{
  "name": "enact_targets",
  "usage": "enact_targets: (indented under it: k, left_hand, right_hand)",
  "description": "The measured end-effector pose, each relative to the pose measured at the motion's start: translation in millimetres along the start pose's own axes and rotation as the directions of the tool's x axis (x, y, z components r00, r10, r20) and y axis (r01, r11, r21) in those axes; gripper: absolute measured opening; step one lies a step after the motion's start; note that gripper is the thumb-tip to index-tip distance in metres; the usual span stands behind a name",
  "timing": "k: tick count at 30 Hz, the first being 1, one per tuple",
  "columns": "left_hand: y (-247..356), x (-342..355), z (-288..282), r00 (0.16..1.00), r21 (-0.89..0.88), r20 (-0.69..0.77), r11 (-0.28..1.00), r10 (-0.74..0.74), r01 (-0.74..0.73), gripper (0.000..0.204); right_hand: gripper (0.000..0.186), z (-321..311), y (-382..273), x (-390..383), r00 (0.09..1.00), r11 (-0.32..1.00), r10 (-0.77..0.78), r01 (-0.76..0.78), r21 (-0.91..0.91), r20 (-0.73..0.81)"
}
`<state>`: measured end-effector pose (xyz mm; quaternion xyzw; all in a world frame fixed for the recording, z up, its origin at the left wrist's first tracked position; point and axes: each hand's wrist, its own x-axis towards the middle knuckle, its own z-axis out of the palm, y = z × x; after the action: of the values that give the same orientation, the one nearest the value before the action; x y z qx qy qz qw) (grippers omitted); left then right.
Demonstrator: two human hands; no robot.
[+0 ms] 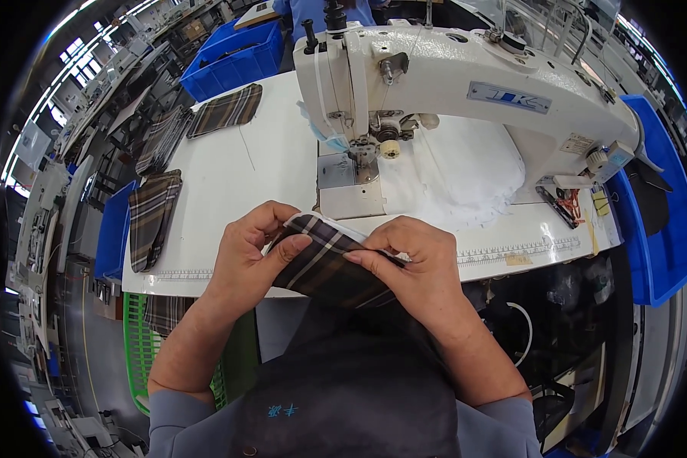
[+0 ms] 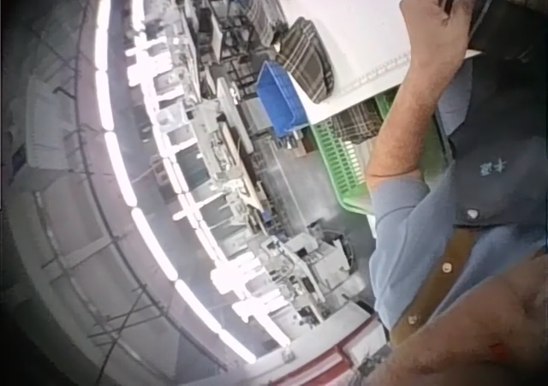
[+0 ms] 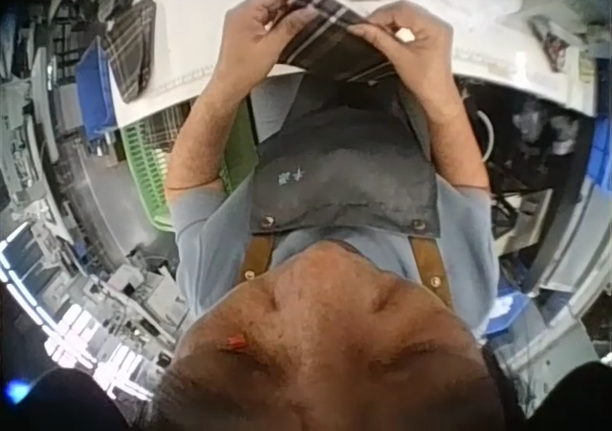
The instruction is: Sewing together pieces of plaid fabric to create a pouch using an industrial sewing machine.
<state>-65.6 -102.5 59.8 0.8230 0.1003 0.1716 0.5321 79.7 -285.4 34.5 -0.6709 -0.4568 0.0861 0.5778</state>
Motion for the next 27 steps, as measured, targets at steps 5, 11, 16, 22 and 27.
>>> enact_targets:
  k: [5, 11, 16, 22, 27]
  left_hand:
    - [-2.3, -1.6, 7.0, 0.992, -0.126, -0.093, 0.990, -0.081, 0.069, 0.017]
    - [-5.2, -1.1, 9.6, 0.988, -0.045, -0.149, 0.998, -0.041, 0.035, 0.016]
    - [-5.2, -0.3, 11.4, 0.987, -0.054, -0.156, 0.998, -0.030, 0.022, 0.018]
    - [-10.8, 1.1, 12.1, 0.983, -0.032, -0.182, 0.999, -0.029, 0.023, 0.017]
    - [-16.6, 2.8, 10.7, 0.974, -0.155, -0.208, 0.986, -0.088, 0.056, 0.017]
  right_hand:
    - [0.014, 1.1, -0.7, 0.3, 0.999, 0.999, 0.040, -0.040, -0.017, 0.004]
    - [0.016, 4.3, 1.3, -0.4, 0.999, 0.997, 0.048, -0.048, -0.058, -0.003]
    - [0.017, 7.0, 3.1, 0.4, 0.999, 0.998, 0.041, -0.041, -0.057, -0.006]
    - [0.016, 11.0, 10.3, -0.2, 1.000, 0.999, -0.010, 0.009, -0.047, -0.024]
    - [0.015, 13.4, 8.9, 0.4, 0.998, 0.999, 0.041, -0.043, -0.032, -0.054]
